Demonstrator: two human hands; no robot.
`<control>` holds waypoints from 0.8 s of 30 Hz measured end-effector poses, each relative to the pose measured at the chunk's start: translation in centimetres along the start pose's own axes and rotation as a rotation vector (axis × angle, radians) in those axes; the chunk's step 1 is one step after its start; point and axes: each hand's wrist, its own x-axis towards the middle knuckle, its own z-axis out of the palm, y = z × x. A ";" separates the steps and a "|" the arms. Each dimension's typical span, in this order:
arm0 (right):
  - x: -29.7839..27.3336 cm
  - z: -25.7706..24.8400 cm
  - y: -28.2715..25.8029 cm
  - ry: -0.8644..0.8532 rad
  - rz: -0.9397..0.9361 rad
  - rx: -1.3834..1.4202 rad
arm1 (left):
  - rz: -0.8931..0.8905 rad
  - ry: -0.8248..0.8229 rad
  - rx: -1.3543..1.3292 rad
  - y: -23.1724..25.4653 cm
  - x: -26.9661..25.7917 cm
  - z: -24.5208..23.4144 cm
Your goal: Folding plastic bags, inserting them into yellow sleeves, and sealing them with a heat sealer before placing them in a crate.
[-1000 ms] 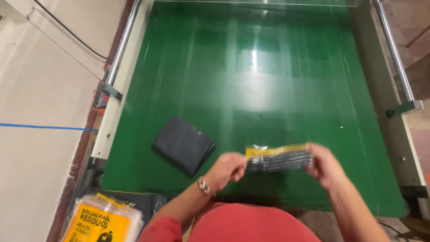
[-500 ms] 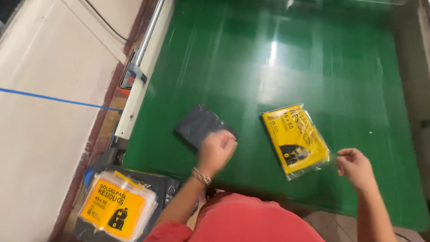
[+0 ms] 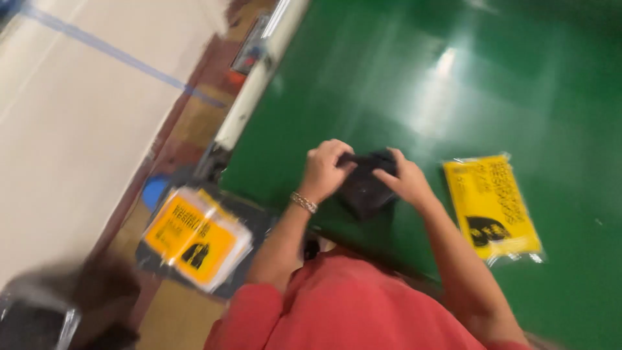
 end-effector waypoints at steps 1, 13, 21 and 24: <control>1.1 0.7 -0.6 -0.062 -0.006 0.100 | 0.072 0.132 -0.050 1.8 -0.8 -2.0; -2.1 3.1 0.7 -0.251 0.549 0.182 | -0.892 -0.420 0.483 -24.6 -32.4 -12.2; -2.7 3.3 1.0 -0.227 0.640 0.234 | -0.828 -0.460 0.381 -28.1 -34.8 -13.7; -2.9 3.6 1.2 -0.201 0.636 0.297 | -0.837 -0.464 0.304 -28.6 -34.2 -14.9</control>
